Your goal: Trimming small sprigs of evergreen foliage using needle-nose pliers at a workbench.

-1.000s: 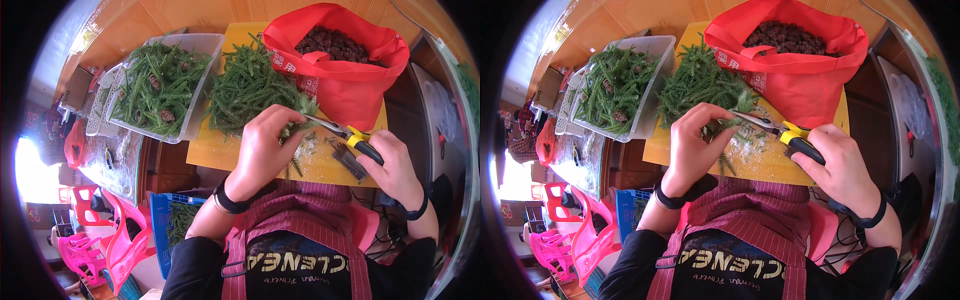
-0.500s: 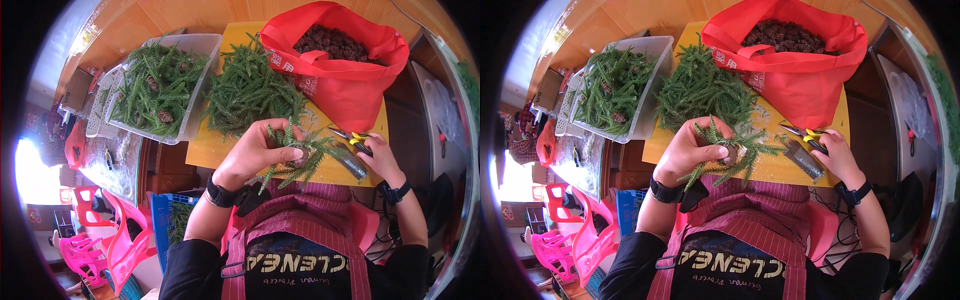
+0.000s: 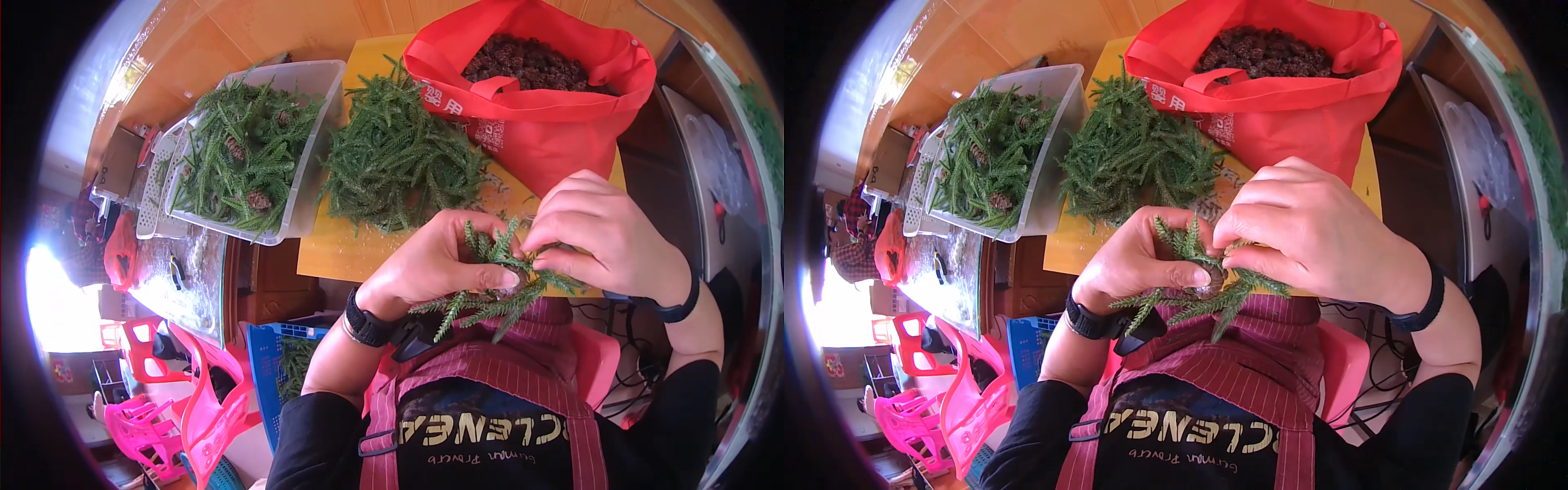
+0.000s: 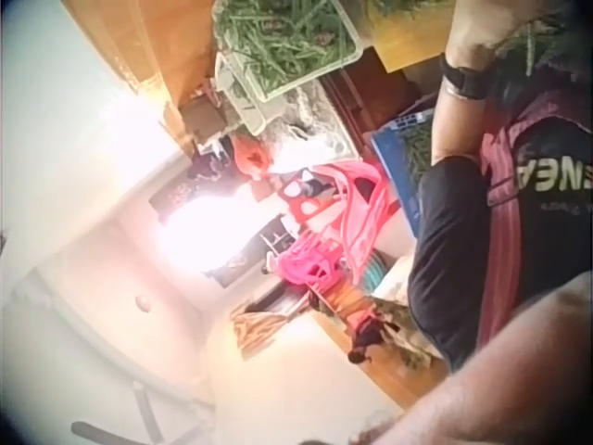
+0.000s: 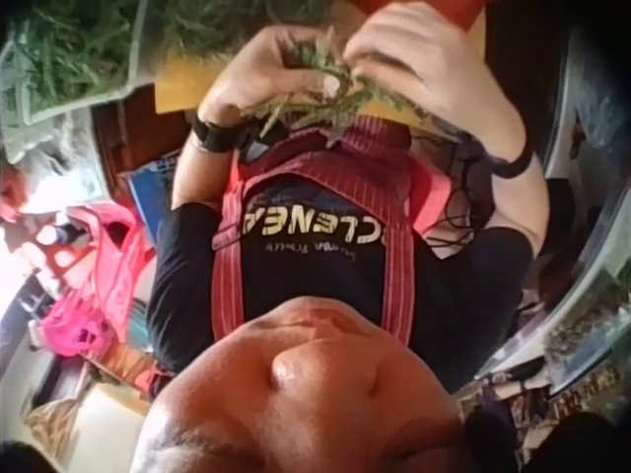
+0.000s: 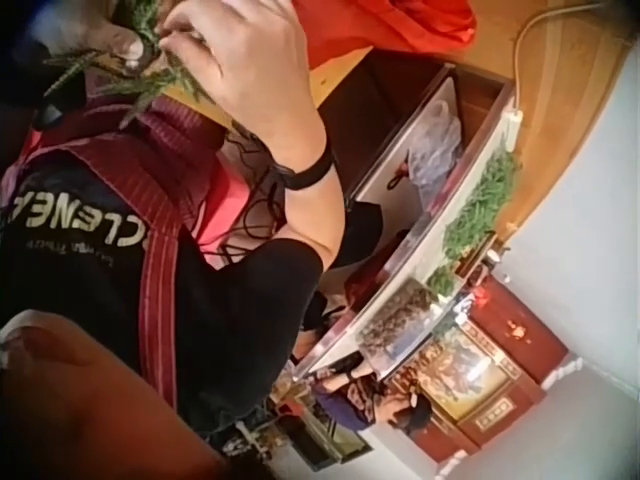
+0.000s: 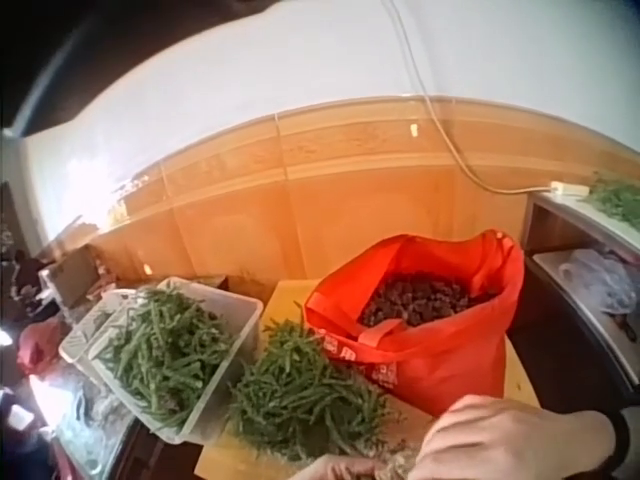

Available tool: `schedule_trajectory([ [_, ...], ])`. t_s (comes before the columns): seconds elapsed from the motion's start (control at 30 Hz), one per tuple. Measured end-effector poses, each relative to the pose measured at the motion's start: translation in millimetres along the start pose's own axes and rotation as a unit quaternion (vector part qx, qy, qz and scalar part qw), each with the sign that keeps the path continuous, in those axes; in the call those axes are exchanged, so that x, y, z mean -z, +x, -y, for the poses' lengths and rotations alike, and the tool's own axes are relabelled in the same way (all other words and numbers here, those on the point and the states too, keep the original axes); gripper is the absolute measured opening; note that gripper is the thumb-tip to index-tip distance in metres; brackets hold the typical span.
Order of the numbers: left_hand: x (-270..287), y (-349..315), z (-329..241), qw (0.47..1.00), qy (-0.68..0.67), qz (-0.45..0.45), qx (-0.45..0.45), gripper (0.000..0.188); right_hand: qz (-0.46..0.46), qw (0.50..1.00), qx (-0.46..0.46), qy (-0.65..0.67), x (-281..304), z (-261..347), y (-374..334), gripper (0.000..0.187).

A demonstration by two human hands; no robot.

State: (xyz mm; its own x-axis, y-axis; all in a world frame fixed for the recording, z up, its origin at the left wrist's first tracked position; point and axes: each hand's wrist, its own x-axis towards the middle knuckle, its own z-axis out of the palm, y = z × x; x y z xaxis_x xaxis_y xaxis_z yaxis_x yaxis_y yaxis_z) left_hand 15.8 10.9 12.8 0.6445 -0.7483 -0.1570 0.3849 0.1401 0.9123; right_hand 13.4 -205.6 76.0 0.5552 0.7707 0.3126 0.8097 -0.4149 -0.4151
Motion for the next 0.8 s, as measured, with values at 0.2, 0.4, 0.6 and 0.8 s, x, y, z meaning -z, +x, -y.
schedule_trajectory([
  [0.2, -11, -4, -11, 0.978, 0.18, -0.106, -0.026, 0.018, -0.011, 0.998, -0.044, -0.047, -4, 6, 6, 0.015],
  [0.4, -13, -4, -5, 0.912, 0.323, -0.163, -0.194, 0.017, -0.033, 0.993, -0.107, 0.036, -7, 1, 5, 0.018],
  [0.6, -2, -5, -9, 0.996, 0.075, -0.015, -0.047, 0.019, -0.008, 0.998, 0.062, -0.026, 5, -2, 12, 0.021],
  [0.8, -3, -6, -11, 0.999, -0.021, 0.031, -0.039, 0.019, 0.014, 0.994, 0.109, -0.009, 12, -1, 16, 0.018],
])
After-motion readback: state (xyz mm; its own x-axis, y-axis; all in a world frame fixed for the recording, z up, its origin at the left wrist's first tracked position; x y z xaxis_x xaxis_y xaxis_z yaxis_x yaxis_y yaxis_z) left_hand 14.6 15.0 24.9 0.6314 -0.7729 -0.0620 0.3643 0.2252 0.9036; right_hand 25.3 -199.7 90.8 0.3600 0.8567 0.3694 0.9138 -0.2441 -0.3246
